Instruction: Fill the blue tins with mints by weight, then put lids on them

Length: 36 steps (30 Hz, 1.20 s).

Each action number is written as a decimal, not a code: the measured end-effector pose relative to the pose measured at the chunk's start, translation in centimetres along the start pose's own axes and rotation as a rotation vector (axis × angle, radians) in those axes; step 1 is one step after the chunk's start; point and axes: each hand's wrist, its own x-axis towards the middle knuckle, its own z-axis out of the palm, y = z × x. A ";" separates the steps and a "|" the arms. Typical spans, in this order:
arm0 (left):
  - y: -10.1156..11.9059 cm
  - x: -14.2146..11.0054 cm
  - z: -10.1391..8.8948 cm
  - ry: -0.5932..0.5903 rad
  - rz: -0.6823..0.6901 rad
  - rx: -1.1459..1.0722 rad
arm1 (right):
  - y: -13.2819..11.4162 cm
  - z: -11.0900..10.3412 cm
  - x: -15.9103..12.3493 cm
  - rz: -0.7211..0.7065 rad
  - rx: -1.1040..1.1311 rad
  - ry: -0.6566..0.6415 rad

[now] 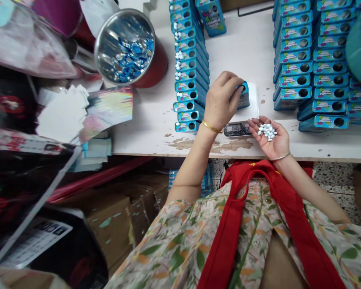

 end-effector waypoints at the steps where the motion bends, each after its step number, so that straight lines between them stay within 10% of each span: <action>1: 0.9 -0.6 0.2 -0.032 0.010 -0.003 | -0.1 0.0 -0.2 0.018 -0.014 0.008; 7: 7.0 -5.4 5.0 -0.336 -0.003 -0.045 | -0.7 -1.8 -1.9 0.139 -0.060 0.072; 12: 9.0 -7.5 7.7 -0.368 -0.067 -0.152 | -1.1 -3.7 -3.2 0.265 -0.087 0.168; 23: 8.5 -9.2 9.2 -0.210 -0.017 -0.081 | -0.4 -4.8 -2.8 0.291 -0.088 0.157; 36: 5.7 -6.9 6.4 -0.058 0.059 -0.089 | -0.3 -3.2 -1.8 0.174 -0.016 0.150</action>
